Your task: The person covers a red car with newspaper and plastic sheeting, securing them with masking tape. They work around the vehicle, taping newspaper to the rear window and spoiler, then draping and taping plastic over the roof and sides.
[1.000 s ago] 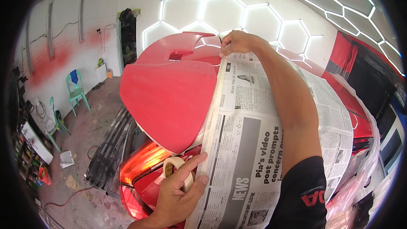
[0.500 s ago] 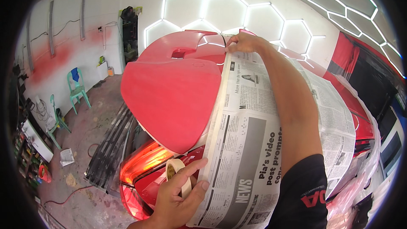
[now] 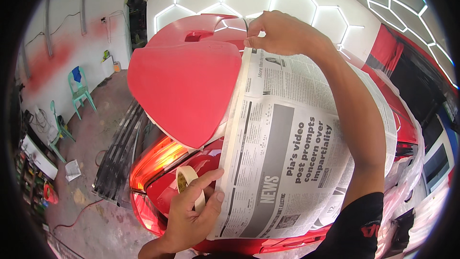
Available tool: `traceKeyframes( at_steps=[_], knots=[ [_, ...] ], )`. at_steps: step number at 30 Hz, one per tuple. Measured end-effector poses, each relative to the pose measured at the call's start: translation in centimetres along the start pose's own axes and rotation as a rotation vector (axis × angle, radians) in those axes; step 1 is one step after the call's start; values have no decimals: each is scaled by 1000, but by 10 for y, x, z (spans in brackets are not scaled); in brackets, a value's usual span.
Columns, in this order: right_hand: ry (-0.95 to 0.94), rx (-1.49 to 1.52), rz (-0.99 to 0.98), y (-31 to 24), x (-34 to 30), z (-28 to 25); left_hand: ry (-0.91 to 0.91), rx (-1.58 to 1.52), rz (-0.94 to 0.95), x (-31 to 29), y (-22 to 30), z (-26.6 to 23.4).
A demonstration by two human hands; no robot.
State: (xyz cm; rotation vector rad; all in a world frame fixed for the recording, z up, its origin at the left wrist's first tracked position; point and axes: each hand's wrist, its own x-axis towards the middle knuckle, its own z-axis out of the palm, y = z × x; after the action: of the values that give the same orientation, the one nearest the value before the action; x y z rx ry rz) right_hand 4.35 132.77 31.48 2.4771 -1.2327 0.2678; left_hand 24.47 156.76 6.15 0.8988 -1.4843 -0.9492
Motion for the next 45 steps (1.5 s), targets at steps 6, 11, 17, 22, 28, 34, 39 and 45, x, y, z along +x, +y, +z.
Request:
traceKeyframes(
  at_steps=[6, 11, 17, 22, 28, 34, 39, 45],
  knots=[
    [-100, 275, -228, -73, -78, -3, 91, 162, 113, 1, -7, -3],
    [155, 167, -317, -84, -103, 37, 77, 303, 229, 5, -9, -4],
    [161, 219, -181, -92, -108, 39, 94, 427, 346, 5, -7, -9],
    [226, 146, -65, -113, -110, 43, 127, 448, 425, 10, -15, -11],
    [224, 159, -31, -116, -117, 47, 103, 453, 458, 15, -25, -13],
    [253, 109, -95, -121, -128, 47, 105, 494, 500, 25, -31, -20],
    [261, 70, -77, -126, -134, 46, 93, 544, 517, 32, -33, -23],
    [274, 89, -34, -129, -136, 49, 68, 568, 533, 40, -30, -32]
  ],
)
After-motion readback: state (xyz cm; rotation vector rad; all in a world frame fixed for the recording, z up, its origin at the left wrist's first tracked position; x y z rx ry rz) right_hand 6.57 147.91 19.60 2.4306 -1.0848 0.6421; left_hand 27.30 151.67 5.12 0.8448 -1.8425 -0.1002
